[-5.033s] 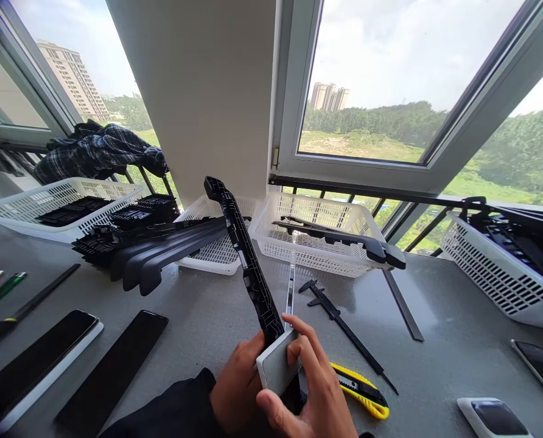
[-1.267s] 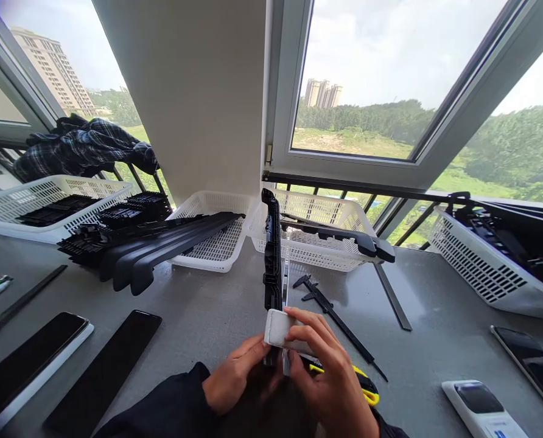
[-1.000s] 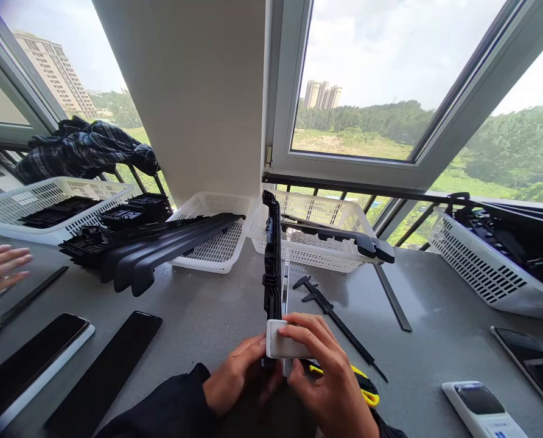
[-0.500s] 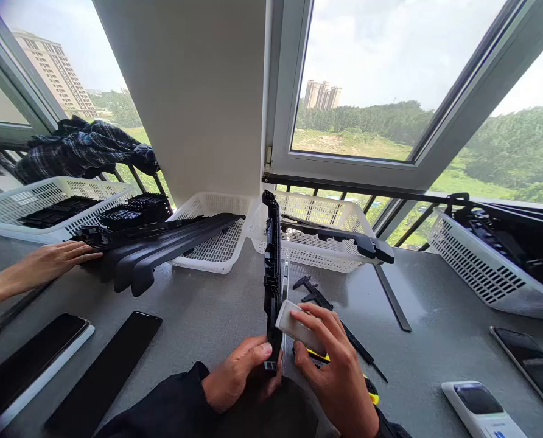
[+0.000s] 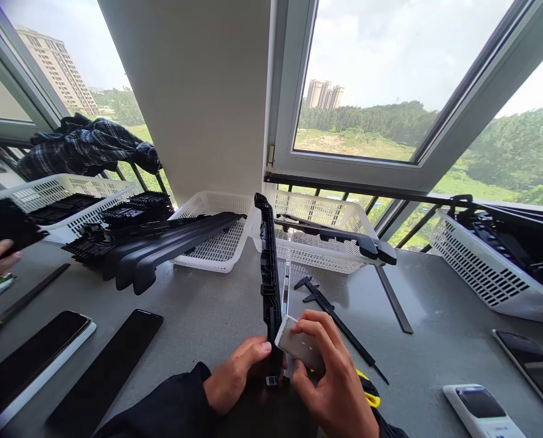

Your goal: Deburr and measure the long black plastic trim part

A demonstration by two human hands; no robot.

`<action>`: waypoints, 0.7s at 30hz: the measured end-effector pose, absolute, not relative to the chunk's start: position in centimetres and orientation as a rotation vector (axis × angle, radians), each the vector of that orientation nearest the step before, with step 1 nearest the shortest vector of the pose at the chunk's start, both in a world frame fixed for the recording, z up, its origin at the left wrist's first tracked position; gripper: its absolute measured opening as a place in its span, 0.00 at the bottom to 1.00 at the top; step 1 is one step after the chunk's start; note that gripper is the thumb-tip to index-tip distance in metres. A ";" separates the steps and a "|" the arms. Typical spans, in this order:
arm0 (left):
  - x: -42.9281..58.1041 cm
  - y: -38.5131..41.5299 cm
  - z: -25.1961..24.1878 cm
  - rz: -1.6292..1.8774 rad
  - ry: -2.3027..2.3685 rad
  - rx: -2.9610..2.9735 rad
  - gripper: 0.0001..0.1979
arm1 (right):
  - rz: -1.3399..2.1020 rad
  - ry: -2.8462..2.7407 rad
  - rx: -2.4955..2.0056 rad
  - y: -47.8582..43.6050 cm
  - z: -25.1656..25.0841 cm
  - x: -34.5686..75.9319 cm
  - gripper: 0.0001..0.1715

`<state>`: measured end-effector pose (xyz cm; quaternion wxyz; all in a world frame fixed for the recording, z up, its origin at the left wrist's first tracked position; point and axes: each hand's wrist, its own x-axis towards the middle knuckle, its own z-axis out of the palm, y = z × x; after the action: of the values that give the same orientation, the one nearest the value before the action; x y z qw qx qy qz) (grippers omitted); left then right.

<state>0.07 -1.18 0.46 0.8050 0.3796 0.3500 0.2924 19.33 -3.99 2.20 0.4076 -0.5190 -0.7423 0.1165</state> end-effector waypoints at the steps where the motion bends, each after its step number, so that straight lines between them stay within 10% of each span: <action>1: 0.1 -1.2 0.4 0.617 0.758 0.817 0.31 | 0.298 -1.875 -1.320 -4.0 2.3 19.4 0.22; 21: -0.1 -0.8 0.1 0.758 0.648 1.003 0.30 | 0.341 -1.916 -1.277 -4.4 2.2 18.5 0.13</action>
<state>-0.06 -0.76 0.05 0.7602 0.4606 0.2978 0.3481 18.52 -4.37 2.20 0.3959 -0.5038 -0.7559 0.1345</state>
